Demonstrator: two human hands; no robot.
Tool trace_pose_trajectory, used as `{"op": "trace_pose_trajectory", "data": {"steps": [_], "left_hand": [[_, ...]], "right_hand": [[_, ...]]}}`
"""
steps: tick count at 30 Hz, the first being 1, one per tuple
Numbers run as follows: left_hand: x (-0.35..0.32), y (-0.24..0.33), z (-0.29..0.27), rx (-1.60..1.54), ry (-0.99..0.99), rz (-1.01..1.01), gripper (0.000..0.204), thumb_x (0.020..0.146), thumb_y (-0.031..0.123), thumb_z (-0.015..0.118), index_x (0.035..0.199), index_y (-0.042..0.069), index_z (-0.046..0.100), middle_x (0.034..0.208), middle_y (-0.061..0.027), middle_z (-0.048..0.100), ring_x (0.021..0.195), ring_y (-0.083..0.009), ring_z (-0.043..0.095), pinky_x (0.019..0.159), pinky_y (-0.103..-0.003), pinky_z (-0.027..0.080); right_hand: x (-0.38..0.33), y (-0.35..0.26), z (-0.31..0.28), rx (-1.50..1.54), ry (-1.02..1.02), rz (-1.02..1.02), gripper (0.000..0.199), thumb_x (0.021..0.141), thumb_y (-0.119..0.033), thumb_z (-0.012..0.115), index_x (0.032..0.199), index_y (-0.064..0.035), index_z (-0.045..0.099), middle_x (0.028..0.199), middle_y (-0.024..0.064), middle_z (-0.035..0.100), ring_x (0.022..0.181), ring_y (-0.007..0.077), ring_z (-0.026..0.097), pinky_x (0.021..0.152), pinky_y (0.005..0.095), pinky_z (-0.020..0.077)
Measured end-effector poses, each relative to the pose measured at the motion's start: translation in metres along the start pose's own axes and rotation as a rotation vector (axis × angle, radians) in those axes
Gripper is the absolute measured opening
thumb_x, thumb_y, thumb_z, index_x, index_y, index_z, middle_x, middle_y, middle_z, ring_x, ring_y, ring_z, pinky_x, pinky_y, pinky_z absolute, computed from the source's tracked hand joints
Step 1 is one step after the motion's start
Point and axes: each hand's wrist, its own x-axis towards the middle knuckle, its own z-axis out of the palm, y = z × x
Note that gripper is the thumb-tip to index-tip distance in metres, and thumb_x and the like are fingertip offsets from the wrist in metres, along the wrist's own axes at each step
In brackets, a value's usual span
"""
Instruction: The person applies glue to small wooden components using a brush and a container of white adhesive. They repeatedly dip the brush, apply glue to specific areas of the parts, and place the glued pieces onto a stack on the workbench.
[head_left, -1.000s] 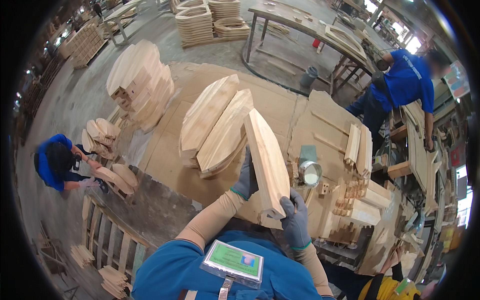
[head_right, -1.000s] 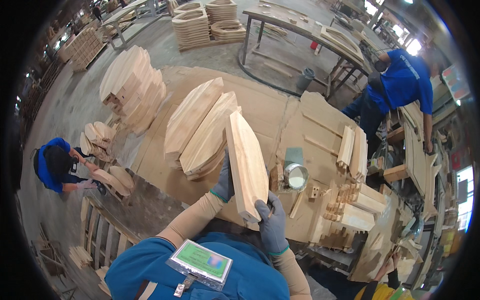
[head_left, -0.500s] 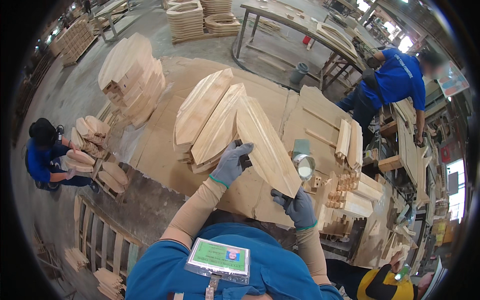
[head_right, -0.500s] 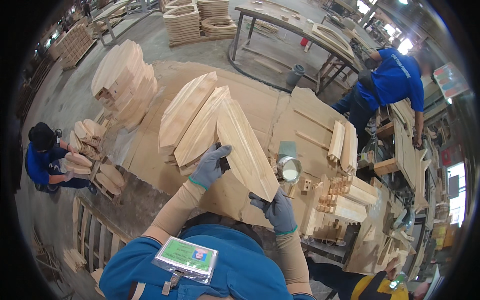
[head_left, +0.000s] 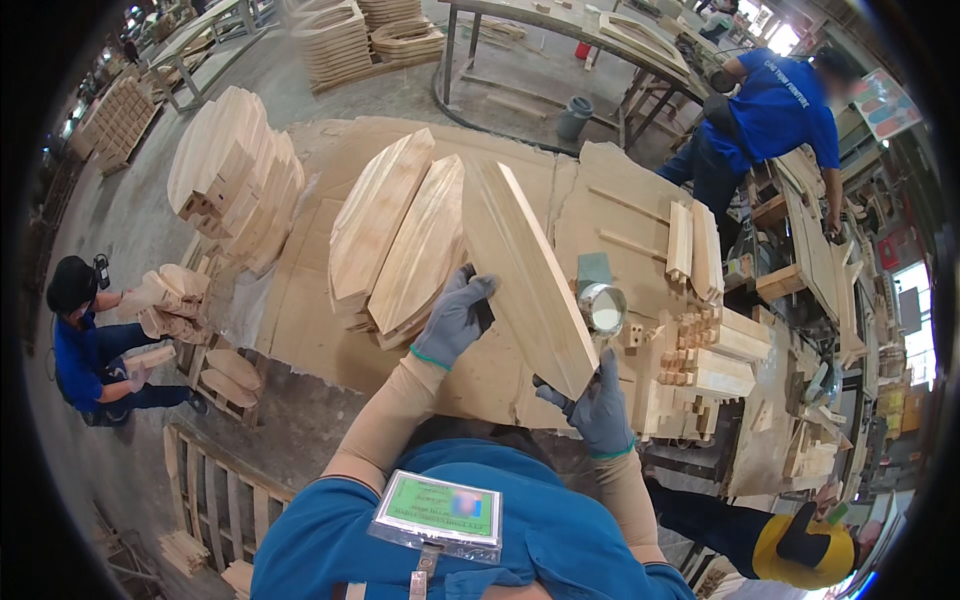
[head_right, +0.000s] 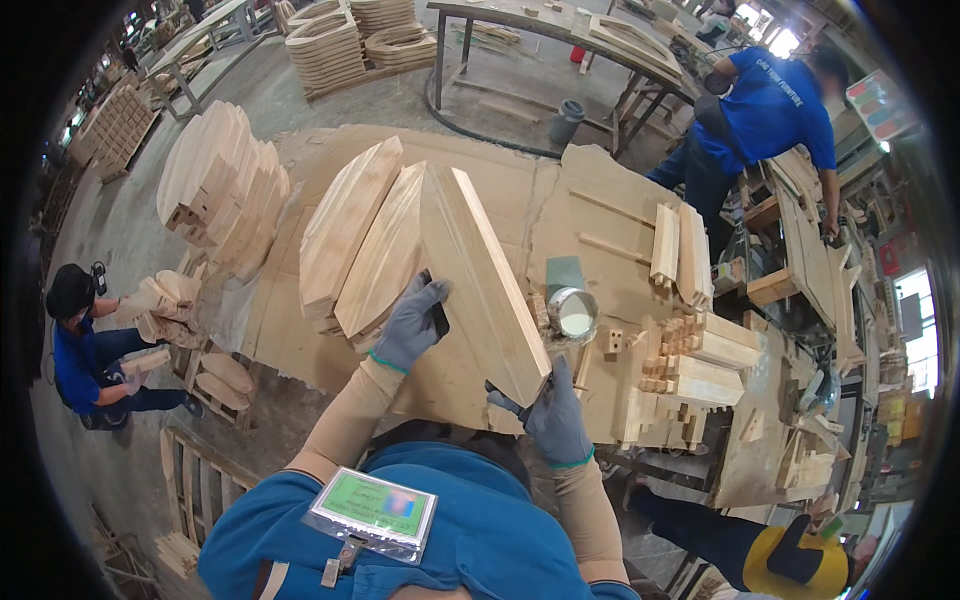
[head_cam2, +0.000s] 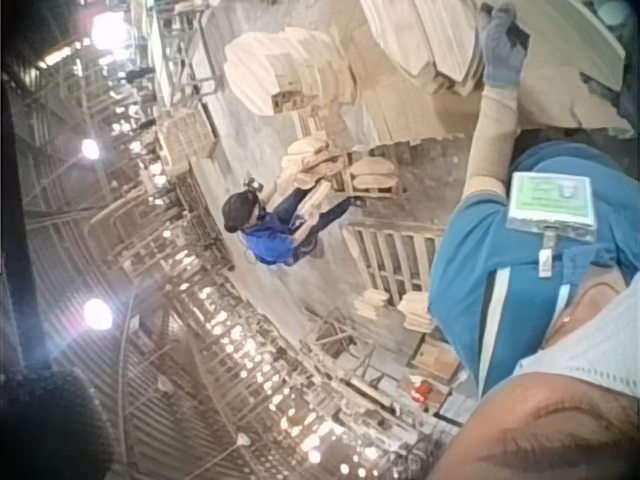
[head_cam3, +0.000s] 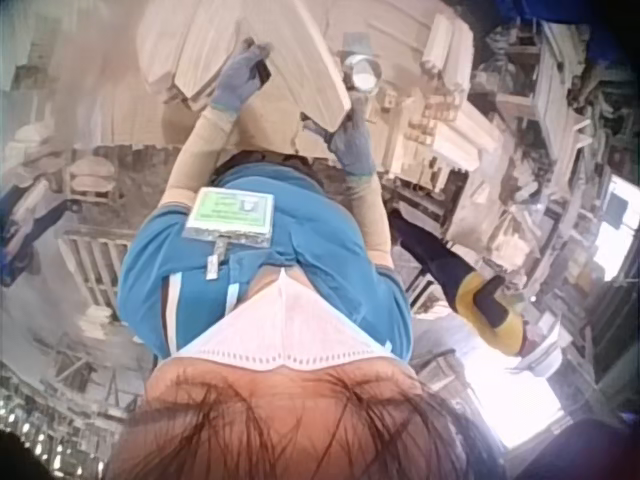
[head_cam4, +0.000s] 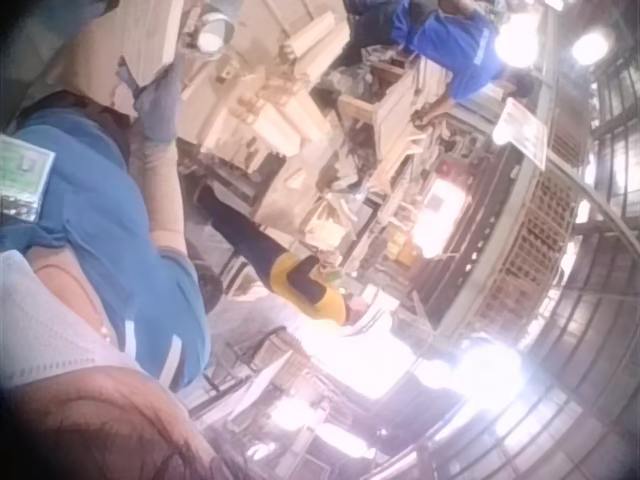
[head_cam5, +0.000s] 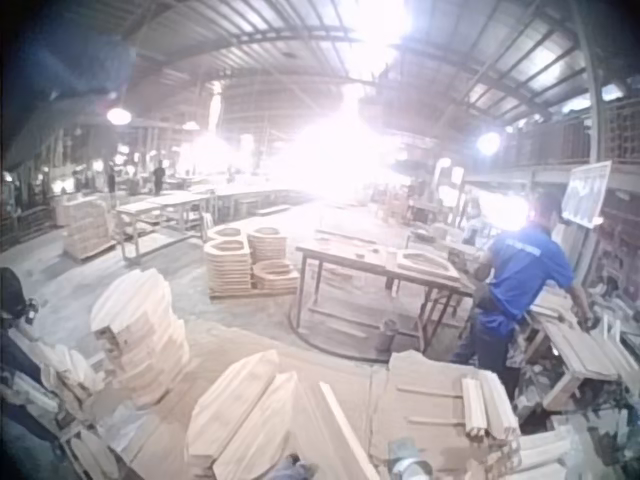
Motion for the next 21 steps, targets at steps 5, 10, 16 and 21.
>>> {"op": "trace_pose_trajectory", "data": {"steps": [5,10,16,21], "left_hand": [[0.006,-0.006,0.01,-0.014,-0.045,-0.036,0.033,0.095,0.009,0.054,0.126,0.003,0.043,0.119,-0.0103,0.056,0.11,-0.0201,0.058,0.097,-0.035,0.05],[0.009,-0.02,0.011,-0.012,-0.107,-0.053,0.052,0.097,0.044,0.046,0.129,0.003,0.044,0.122,-0.0137,0.056,0.114,-0.0238,0.056,0.099,-0.041,0.048],[0.01,-0.02,0.031,-0.104,-0.315,-0.095,0.103,0.076,0.085,0.035,0.135,0.001,0.04,0.126,-0.0228,0.052,0.114,-0.0336,0.055,0.1,-0.05,0.044],[0.001,-0.028,0.034,-0.481,-0.285,-0.049,0.1,0.077,0.079,0.047,0.138,0.0,0.034,0.123,-0.0223,0.051,0.112,-0.0346,0.055,0.096,-0.051,0.048]], "right_hand": [[-0.004,0.002,-0.003,-0.22,0.005,-0.138,0.045,0.099,-0.027,0.044,0.128,0.0076,0.043,0.12,0.02,0.055,0.109,0.0308,0.06,0.092,0.0423,0.0527],[-0.011,0.003,-0.009,-0.599,0.123,-0.224,0.039,0.09,-0.015,0.061,0.12,0.0084,0.053,0.124,0.0196,0.055,0.115,0.0273,0.056,0.094,0.0382,0.0499],[-0.024,0.005,-0.023,-1.366,-0.267,-0.609,0.037,0.08,0.0,0.071,0.116,-0.0002,0.063,0.129,0.0178,0.056,0.12,0.0238,0.053,0.098,0.0335,0.0443],[-0.037,-0.031,-0.025,-1.028,-0.001,-0.667,0.046,0.099,-0.024,0.046,0.136,0.0031,0.042,0.126,0.0173,0.057,0.117,0.0268,0.056,0.099,0.0385,0.0441]]}}
